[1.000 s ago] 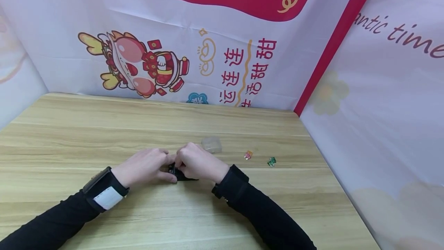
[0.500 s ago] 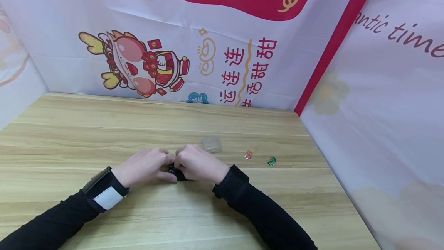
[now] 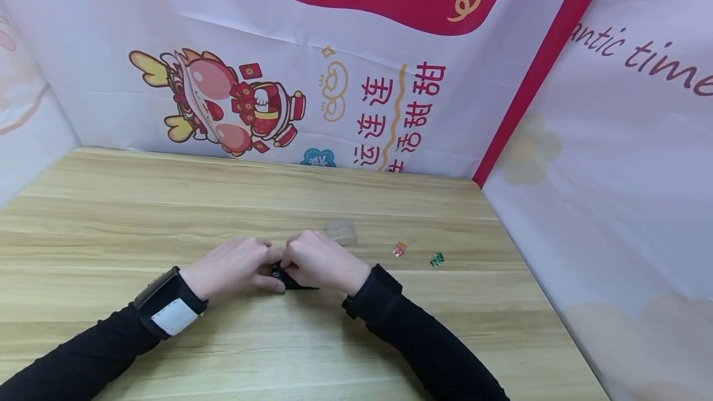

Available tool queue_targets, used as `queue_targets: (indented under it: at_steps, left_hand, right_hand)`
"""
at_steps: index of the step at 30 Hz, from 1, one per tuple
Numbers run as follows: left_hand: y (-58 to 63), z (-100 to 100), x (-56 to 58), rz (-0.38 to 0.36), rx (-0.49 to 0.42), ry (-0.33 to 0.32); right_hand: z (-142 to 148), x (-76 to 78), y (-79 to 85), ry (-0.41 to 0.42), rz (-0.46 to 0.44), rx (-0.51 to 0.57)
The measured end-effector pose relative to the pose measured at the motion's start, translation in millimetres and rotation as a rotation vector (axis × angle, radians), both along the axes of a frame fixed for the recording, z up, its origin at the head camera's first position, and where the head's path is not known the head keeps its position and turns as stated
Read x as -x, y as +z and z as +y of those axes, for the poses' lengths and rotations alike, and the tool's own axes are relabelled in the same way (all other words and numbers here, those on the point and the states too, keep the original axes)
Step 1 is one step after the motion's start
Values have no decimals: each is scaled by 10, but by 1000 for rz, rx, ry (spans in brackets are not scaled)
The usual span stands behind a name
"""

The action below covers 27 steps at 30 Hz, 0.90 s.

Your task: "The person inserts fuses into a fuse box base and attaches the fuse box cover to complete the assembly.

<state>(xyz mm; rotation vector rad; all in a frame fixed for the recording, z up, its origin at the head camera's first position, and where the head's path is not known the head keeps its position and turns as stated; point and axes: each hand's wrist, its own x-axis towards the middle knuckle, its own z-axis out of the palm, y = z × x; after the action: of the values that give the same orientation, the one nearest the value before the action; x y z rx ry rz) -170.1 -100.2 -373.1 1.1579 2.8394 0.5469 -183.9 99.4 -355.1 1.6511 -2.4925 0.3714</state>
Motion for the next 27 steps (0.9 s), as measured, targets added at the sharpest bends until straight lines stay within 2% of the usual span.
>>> queue_targets:
  at_steps: [10, 20, 27]
  left_hand:
    - [-5, 2, 4, 6, 2, 9]
    - [-2, -3, 3, 17, -3, -1]
    - [5, -3, 3, 8, -4, 3]
  right_hand:
    - [-32, -30, 23, -110, -108, -15]
    - [-60, -26, 40, -138, -210, 15]
    - [-61, -19, 29, -114, -159, 24]
